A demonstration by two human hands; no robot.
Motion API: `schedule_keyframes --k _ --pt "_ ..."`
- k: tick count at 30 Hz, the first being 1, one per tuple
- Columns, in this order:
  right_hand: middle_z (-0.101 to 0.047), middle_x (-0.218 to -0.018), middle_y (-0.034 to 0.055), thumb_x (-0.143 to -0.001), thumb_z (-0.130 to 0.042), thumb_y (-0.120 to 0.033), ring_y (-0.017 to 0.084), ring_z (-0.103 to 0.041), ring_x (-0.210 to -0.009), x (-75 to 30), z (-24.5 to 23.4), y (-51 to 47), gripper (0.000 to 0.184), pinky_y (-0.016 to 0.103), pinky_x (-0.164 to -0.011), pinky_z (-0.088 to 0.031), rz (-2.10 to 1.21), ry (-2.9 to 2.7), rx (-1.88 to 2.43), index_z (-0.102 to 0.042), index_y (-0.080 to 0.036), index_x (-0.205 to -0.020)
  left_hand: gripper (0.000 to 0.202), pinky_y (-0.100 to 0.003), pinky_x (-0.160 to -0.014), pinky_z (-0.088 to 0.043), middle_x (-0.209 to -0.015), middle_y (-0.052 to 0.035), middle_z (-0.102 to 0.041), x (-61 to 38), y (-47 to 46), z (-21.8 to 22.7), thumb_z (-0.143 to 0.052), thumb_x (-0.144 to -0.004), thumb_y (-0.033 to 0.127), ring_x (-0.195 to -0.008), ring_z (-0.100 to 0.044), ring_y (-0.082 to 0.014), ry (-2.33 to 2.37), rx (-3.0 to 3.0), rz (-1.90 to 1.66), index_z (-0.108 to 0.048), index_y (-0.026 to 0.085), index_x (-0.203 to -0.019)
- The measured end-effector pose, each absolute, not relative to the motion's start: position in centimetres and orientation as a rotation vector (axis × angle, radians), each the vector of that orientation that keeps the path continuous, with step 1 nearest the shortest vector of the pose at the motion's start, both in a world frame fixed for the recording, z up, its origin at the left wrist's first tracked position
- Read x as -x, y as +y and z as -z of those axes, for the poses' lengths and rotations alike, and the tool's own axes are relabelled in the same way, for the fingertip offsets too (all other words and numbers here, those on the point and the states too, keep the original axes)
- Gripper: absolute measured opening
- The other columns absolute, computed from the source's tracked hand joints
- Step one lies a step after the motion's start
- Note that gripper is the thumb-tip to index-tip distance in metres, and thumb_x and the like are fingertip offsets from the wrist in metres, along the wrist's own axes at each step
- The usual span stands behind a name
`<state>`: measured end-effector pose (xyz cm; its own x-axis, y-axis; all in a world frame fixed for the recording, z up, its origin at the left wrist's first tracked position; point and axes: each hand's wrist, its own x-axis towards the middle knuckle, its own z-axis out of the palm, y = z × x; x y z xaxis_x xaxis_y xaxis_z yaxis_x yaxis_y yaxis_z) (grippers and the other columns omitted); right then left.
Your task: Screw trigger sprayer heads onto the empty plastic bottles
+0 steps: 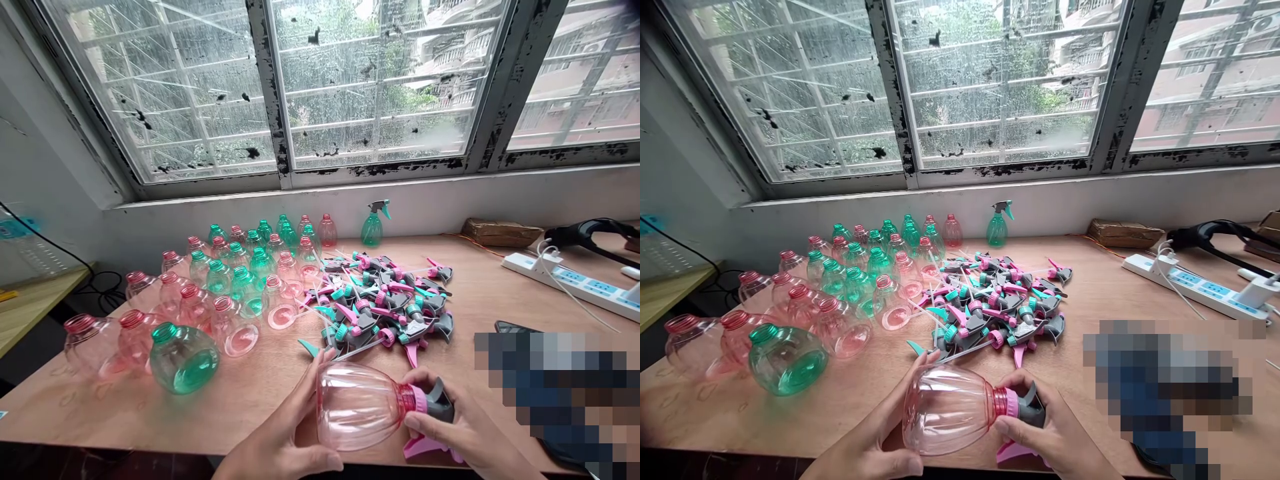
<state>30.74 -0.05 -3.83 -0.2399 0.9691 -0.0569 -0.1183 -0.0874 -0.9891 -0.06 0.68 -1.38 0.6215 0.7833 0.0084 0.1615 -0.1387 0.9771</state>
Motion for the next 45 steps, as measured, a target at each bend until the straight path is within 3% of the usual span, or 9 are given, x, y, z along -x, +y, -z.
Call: schedule_keyframes --k 4,9,12,16,21,28,37,42,45 --pt "-0.073 -0.068 -0.0012 -0.081 -0.086 -0.049 0.019 -0.066 -0.06 -30.85 3.63 -0.04 0.04 0.029 -0.057 -0.052 -1.484 -1.266 1.066 -0.068 -0.02 -0.1 0.099 -0.054 -0.13 -0.015 -0.176 -0.0025 -0.013 -0.1 0.55 0.99 -0.076 -0.09 0.038 -0.161 -0.014 -0.0341 0.841 -1.724 -0.648 -0.009 0.043 -0.163" --pt "-0.071 -0.067 -0.0018 -0.085 -0.083 -0.048 0.018 -0.063 -0.062 -30.91 3.52 -0.07 0.036 0.027 -0.06 -0.048 -1.486 -1.291 1.032 -0.068 -0.018 -0.099 0.098 -0.053 -0.125 -0.033 -0.175 0.0011 -0.017 -0.35 0.54 1.3 -0.073 -0.093 0.034 -0.153 -0.039 -0.0328 0.762 -1.695 -0.676 -0.003 0.057 -0.158" --pt "-0.069 -0.069 -0.003 -0.083 -0.086 -0.047 0.016 -0.06 -0.062 -30.81 3.53 -0.14 0.038 0.027 -0.059 -0.046 -1.492 -1.282 1.023 -0.068 -0.018 -0.099 0.111 -0.054 -0.126 -0.03 -0.176 -0.0017 -0.015 -0.33 0.62 1.47 -0.083 -0.083 0.04 -0.157 -0.029 -0.035 0.741 -1.602 -0.69 -0.003 0.051 -0.16" --pt "-0.068 -0.068 -0.0029 -0.081 -0.087 -0.047 0.016 -0.058 -0.061 -30.73 3.71 -0.16 0.039 0.027 -0.058 -0.044 -1.508 -1.283 1.021 -0.067 -0.018 -0.099 0.105 -0.054 -0.129 -0.019 -0.176 -0.0067 -0.013 -0.24 0.64 1.27 -0.077 -0.088 0.037 -0.161 -0.016 -0.0344 0.733 -1.681 -0.68 -0.004 0.04 -0.163" --pt "-0.066 -0.066 -0.0033 -0.08 -0.086 -0.049 0.016 -0.056 -0.06 -30.77 3.96 -0.17 0.04 0.027 -0.056 -0.042 -1.529 -1.242 1.043 -0.067 -0.018 -0.098 0.104 -0.055 -0.129 -0.017 -0.176 -0.0019 -0.015 -0.3 0.49 1.2 -0.072 -0.09 0.013 -0.161 -0.016 -0.0321 0.82 -1.806 -0.682 -0.004 0.049 -0.161" --pt "-0.066 -0.069 -0.0039 -0.077 -0.09 -0.046 0.017 -0.06 -0.062 -30.63 3.56 -0.08 0.039 0.026 -0.058 -0.047 -1.489 -1.266 1.015 -0.069 -0.019 -0.097 0.106 -0.054 -0.129 -0.019 -0.176 -0.0056 -0.012 -0.19 0.5 1.23 -0.08 -0.086 0.039 -0.161 -0.012 -0.0345 0.762 -1.692 -0.694 -0.007 0.039 -0.164" --pt "-0.069 -0.066 -0.0019 -0.082 -0.086 -0.046 0.017 -0.062 -0.058 -30.77 3.95 -0.06 0.039 0.026 -0.056 -0.047 -1.57 -1.235 0.993 -0.065 -0.017 -0.097 0.097 -0.051 -0.127 -0.028 -0.176 -0.0007 -0.009 -0.33 0.64 1.21 -0.071 -0.094 0.027 -0.16 -0.019 -0.0337 0.775 -1.721 -0.707 -0.005 0.049 -0.161" --pt "-0.068 -0.067 -0.0021 -0.081 -0.086 -0.048 0.016 -0.06 -0.058 -30.72 3.84 -0.11 0.04 0.027 -0.057 -0.045 -1.546 -1.26 1.021 -0.065 -0.017 -0.095 0.096 -0.052 -0.131 -0.01 -0.177 -0.0015 -0.009 -0.21 0.7 0.88 -0.075 -0.09 0.039 -0.162 -0.006 -0.0325 0.812 -1.696 -0.721 -0.013 0.042 -0.162" --pt "-0.067 -0.066 -0.0024 -0.079 -0.087 -0.051 0.017 -0.06 -0.057 -30.68 3.86 -0.13 0.042 0.027 -0.056 -0.045 -1.548 -1.239 1.039 -0.065 -0.018 -0.094 0.089 -0.053 -0.131 -0.01 -0.176 0.002 -0.013 -0.04 0.77 1.27 -0.072 -0.093 0.039 -0.162 -0.009 -0.0311 0.844 -1.724 -0.717 -0.016 0.048 -0.16"
